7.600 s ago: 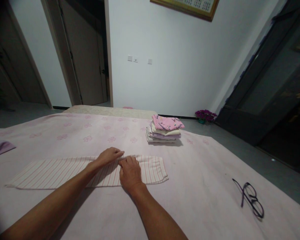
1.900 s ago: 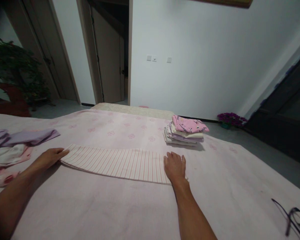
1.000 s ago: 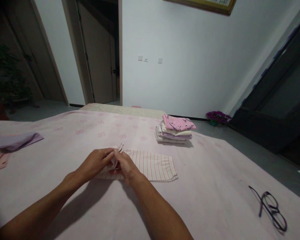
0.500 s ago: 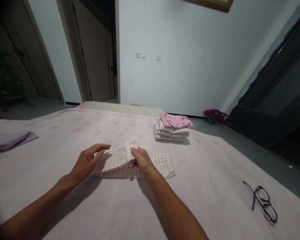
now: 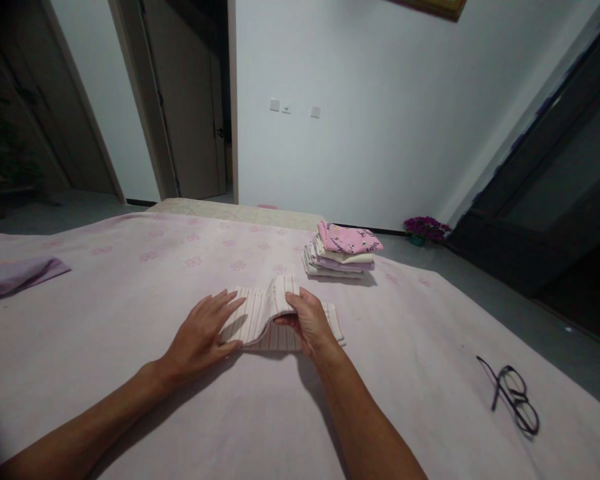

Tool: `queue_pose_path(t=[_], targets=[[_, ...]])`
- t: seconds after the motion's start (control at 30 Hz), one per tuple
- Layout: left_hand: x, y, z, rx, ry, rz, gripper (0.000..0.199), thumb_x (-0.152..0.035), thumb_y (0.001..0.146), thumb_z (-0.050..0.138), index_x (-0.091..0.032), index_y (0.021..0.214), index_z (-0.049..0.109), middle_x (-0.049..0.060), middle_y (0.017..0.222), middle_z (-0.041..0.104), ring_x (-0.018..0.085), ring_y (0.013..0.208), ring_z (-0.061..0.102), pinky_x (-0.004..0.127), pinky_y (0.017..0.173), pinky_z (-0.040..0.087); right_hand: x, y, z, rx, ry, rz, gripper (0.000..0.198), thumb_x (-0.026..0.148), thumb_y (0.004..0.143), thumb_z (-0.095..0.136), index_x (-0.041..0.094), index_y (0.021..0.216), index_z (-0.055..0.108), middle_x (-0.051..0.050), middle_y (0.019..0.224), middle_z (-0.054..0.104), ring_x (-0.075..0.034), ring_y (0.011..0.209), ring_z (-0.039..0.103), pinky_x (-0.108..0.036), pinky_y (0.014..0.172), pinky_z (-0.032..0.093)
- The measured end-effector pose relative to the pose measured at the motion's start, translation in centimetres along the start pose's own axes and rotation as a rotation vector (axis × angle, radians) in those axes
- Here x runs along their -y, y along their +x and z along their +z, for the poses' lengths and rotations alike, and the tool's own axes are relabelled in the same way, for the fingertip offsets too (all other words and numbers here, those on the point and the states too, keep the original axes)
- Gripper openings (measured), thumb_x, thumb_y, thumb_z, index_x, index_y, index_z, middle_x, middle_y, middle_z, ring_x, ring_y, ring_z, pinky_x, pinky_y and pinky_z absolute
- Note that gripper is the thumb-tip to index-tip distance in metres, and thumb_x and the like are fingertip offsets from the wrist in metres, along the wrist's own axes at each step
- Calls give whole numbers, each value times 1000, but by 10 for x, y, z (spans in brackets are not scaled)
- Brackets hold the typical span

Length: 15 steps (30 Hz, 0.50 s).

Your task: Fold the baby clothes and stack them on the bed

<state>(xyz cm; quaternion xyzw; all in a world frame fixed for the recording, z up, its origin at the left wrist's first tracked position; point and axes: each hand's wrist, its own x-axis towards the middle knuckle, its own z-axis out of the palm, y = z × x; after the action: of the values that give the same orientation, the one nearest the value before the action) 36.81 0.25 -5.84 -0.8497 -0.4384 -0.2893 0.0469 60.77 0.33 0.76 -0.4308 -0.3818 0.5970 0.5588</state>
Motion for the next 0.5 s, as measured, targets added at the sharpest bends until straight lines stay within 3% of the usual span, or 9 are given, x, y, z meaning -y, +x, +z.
queue_pose_path(t=[0.17,0.3,0.5], targets=[[-17,-4,9,-47,76,-50,65,-32,86,59,-19,147,40,15,153,43,32,143,36,54,117,28,12,-5,26,71,117,-57,31,27,72,77,13,98,68,-4,80,73,-12,59,64,-20,50,58],[-24,-5,9,-29,64,-36,78,-35,82,62,-18,151,30,17,156,38,32,145,33,55,118,25,27,-3,39,76,167,-95,31,27,74,76,16,101,66,-3,81,73,-13,65,67,-21,53,59],[-14,-4,11,-26,40,-147,80,-6,70,51,-17,148,36,16,147,50,30,136,46,51,113,34,34,-3,40,83,101,-92,30,30,78,72,17,104,64,-4,84,73,-16,71,68,-23,56,59]])
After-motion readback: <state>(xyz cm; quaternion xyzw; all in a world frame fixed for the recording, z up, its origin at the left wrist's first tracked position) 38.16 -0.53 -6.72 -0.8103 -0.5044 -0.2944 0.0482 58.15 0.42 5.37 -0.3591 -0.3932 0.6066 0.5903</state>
